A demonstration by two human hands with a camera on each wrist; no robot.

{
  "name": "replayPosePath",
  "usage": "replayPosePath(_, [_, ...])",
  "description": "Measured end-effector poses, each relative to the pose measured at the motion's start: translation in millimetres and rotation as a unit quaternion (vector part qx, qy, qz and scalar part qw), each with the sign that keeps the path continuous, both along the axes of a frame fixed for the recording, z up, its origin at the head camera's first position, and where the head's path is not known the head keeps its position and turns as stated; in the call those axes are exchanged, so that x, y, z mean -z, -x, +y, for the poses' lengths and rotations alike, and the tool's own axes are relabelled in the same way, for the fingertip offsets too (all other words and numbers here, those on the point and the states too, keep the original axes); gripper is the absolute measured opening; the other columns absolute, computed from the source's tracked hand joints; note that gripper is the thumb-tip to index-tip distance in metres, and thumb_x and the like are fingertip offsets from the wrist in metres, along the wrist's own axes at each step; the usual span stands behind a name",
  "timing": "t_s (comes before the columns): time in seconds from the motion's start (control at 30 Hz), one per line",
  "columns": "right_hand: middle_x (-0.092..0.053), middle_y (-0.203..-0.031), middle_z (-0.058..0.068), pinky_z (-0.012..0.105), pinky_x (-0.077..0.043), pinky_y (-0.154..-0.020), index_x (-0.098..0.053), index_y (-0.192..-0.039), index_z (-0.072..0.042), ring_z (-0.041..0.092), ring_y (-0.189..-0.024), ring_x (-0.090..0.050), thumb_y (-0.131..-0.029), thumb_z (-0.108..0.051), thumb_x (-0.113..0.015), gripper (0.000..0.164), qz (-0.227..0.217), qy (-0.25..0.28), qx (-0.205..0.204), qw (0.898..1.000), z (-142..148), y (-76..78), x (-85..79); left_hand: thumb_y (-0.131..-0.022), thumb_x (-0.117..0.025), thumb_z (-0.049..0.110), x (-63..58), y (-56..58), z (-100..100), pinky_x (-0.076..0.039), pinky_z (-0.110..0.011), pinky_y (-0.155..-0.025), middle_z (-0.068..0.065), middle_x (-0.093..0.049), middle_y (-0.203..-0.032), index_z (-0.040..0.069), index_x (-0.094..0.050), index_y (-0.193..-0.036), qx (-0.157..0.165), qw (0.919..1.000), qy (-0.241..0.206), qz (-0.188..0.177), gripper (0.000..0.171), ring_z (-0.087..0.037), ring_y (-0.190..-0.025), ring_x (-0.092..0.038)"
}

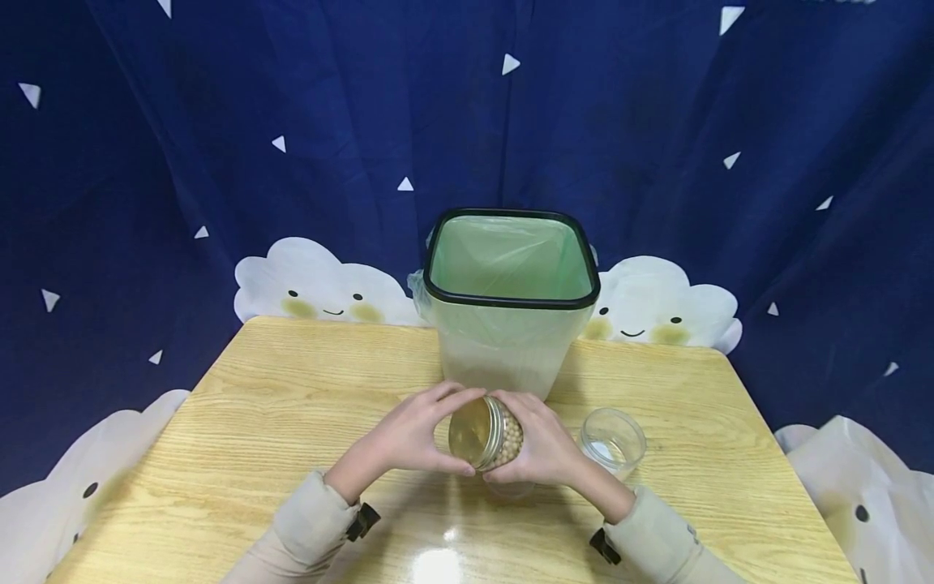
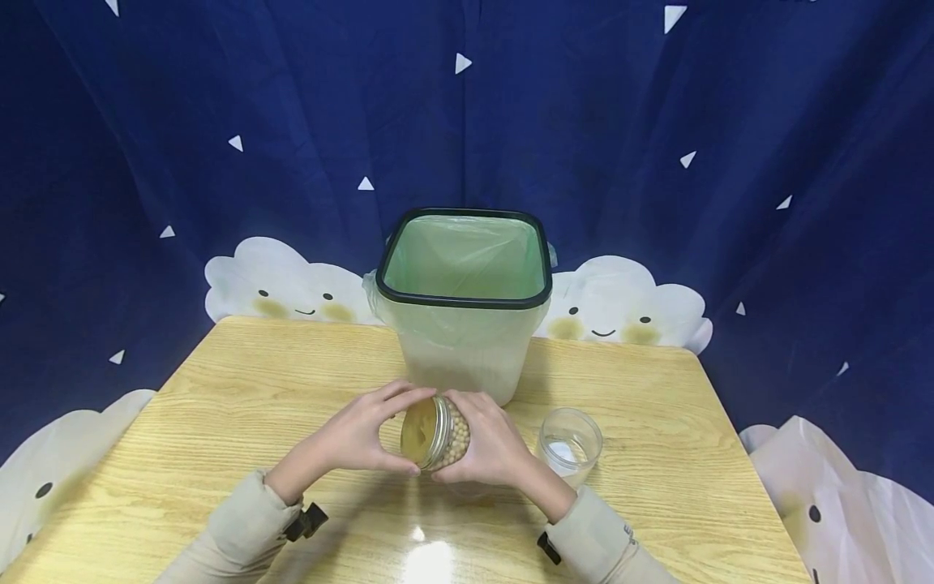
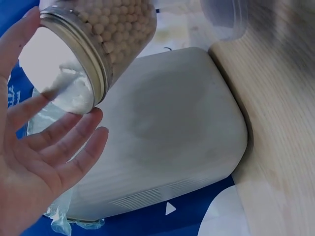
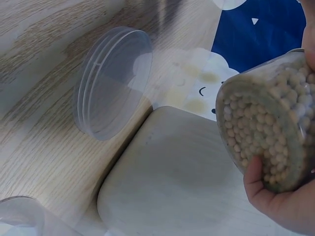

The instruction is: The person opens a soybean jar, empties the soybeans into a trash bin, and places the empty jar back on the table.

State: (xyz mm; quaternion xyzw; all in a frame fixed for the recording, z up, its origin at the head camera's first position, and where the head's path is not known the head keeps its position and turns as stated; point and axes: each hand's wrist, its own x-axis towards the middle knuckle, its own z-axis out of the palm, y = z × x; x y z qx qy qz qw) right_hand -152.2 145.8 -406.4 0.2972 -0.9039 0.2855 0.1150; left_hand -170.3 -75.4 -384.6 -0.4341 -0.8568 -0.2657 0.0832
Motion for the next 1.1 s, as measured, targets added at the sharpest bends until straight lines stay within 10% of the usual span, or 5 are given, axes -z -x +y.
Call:
replayPosePath(0.33, [-0.056,-0.117,0.010,0.046,-0.046,-0.083,-0.049,-0.125,-0.006,0.025,-0.105,-0.052,-0.045,-0.041,-0.085,0.095,0.006,0.008,0.008,1.000,-1.3,0.8,2.8,-0.062,-0.077,0.046,1.5,-1.4,6.0,-0.045,-0.018,-0.056,-0.003,-0.062,-0.100,0.006,-0.050,-0.127,-0.039,0.9974,-0.040,-0.047,0.081,-0.010,-0.070,-0.056])
replayPosePath(0.6, [-0.055,-0.120,0.012,0.047,-0.046,-0.084,-0.049,-0.126,-0.002,0.027,-0.107,-0.051,-0.044,-0.042,-0.085,0.098,0.012,0.007,0.004,1.000,0.8,1.8,3.0,-0.059,-0.083,0.036,1.4,-0.2,1.7,-0.041,-0.043,-0.092,-0.006,-0.038,-0.136,0.023,-0.037,-0.138,0.018,0.9996,0.017,0.010,0.092,-0.024,-0.119,-0.042])
replayPosePath(0.73, [-0.055,-0.120,0.011,0.047,-0.046,-0.083,-0.049,-0.126,-0.004,0.026,-0.107,-0.051,-0.044,-0.043,-0.085,0.097,0.014,0.004,0.001,1.000,0.6,2.1,3.0,-0.057,-0.084,0.027,2.4,2.2,1.1,-0.041,-0.038,-0.092,-0.006,-0.042,-0.131,0.020,-0.042,-0.135,0.041,0.9987,0.006,0.028,0.090,-0.022,-0.116,-0.045])
replayPosePath(0.97, [-0.057,-0.117,0.007,0.044,-0.046,-0.083,-0.050,-0.125,-0.008,0.023,-0.105,-0.051,-0.045,-0.043,-0.085,0.094,0.026,0.010,0.008,1.000,-2.9,1.2,4.8,-0.058,-0.081,0.046,3.9,-0.1,2.9,-0.049,-0.024,-0.070,-0.003,-0.056,-0.108,0.011,-0.049,-0.129,-0.025,0.9988,-0.035,-0.021,0.086,-0.011,-0.082,-0.057])
replayPosePath(1.1, [-0.057,-0.117,0.007,0.044,-0.046,-0.083,-0.050,-0.124,-0.007,0.023,-0.105,-0.051,-0.045,-0.042,-0.085,0.094,0.027,0.014,0.012,0.999,-3.6,0.6,5.6,-0.058,-0.079,0.051,3.0,-1.3,2.8,-0.049,-0.031,-0.076,-0.005,-0.051,-0.121,0.012,-0.042,-0.134,-0.036,0.9988,-0.011,-0.031,0.093,-0.016,-0.093,-0.057])
